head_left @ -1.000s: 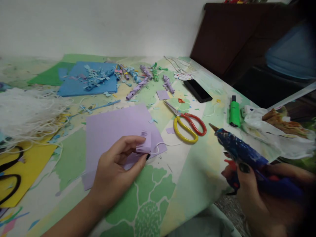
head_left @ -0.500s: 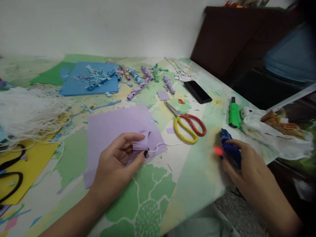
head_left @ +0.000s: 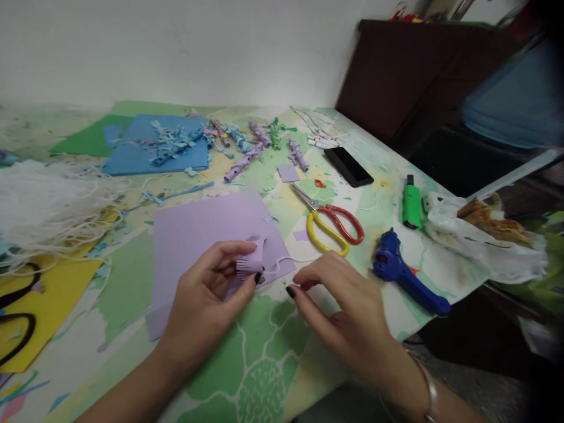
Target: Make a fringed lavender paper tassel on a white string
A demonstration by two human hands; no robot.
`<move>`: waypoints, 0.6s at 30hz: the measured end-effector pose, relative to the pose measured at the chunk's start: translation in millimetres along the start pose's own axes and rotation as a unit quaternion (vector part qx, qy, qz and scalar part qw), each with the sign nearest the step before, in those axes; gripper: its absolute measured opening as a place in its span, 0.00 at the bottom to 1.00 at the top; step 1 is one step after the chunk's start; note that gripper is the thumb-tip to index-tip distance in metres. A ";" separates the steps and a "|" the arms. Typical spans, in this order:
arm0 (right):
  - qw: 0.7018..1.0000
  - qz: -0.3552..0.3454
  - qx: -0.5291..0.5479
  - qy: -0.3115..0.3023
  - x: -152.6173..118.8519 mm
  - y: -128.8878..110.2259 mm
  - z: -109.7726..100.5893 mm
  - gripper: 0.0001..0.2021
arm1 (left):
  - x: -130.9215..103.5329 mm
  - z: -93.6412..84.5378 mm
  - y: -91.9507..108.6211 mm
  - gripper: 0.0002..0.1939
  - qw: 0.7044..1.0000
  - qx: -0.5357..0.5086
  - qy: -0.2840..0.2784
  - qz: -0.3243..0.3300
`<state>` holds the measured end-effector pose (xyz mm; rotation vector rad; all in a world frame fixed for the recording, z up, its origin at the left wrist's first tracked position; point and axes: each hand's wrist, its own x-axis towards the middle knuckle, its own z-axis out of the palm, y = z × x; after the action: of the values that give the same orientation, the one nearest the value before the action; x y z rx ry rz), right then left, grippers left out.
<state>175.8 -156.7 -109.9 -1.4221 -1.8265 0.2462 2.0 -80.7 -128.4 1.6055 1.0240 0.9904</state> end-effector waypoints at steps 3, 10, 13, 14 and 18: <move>1.000 -0.003 0.021 0.003 10.4 -1.2 15.4 0.04 | -0.9 1.1 0.4 0.13 1.000 0.016 0.010 0.012; 1.000 0.002 0.015 0.019 10.7 1.4 24.7 0.05 | -5.0 0.8 -4.3 0.12 0.998 0.064 0.001 0.012; 1.000 0.006 0.014 0.007 9.8 2.0 25.8 0.05 | -6.6 -0.2 -6.6 0.12 0.998 0.065 -0.004 0.017; 1.000 0.008 0.013 0.004 9.7 2.0 26.1 0.05 | -6.9 -0.4 -7.0 0.12 0.998 0.067 -0.004 0.019; 1.000 0.017 0.007 0.000 10.3 2.0 26.3 0.05 | -7.2 -0.2 -7.5 0.12 0.997 0.073 -0.011 0.023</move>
<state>158.8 -138.9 -123.8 -1.4437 -1.7979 0.2755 -1.7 -85.9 -136.6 1.7628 1.0697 0.9429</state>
